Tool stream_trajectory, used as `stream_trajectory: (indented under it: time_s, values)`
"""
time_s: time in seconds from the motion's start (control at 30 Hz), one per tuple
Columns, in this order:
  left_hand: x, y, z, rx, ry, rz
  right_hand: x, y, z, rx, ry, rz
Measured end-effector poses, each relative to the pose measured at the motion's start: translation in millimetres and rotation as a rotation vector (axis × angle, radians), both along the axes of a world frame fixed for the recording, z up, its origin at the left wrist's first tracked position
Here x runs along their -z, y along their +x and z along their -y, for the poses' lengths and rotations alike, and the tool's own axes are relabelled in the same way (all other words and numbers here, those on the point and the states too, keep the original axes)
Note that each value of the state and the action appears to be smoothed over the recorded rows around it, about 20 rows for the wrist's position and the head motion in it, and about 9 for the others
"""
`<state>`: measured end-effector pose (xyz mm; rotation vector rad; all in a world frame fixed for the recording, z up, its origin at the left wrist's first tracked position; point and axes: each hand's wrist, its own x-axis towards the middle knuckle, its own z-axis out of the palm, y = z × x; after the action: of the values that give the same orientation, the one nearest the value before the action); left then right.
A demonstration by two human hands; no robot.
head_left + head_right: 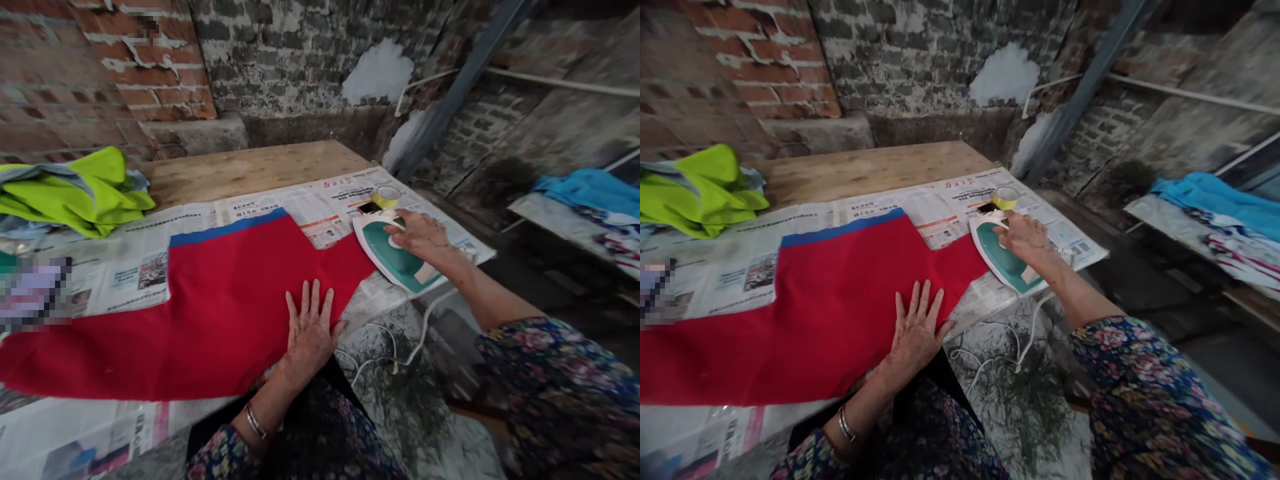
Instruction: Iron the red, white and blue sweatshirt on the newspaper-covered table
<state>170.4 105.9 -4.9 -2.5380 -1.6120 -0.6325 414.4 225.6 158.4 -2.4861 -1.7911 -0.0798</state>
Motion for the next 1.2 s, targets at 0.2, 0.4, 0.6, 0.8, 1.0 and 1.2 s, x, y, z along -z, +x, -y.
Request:
stream_trajectory:
  time_s: [0.2,0.4,0.6,0.8,1.0,1.2]
  values:
    - [0.8,1,1,0.01,0.037,0.059,-19.7,17,22,0.086,-0.025,0.055]
    - [0.7,0,0,0.021,0.024,0.069,-26.3,28,37,0.09,-0.02,0.033]
    - [-1.9,1,2,0.03,0.017,0.065,-29.6,0,41,0.024,-0.056,-0.001]
    - [3.8,-6,24,0.179,0.12,0.028,-38.7,-57,53,-0.224,-0.069,0.0]
    - [14.2,-38,69,0.272,0.242,0.05,-26.1,-124,63,-0.564,-0.16,-0.058]
    - [8.3,-84,101,0.013,0.218,0.175,-5.1,-174,72,-0.887,-0.203,-0.134]
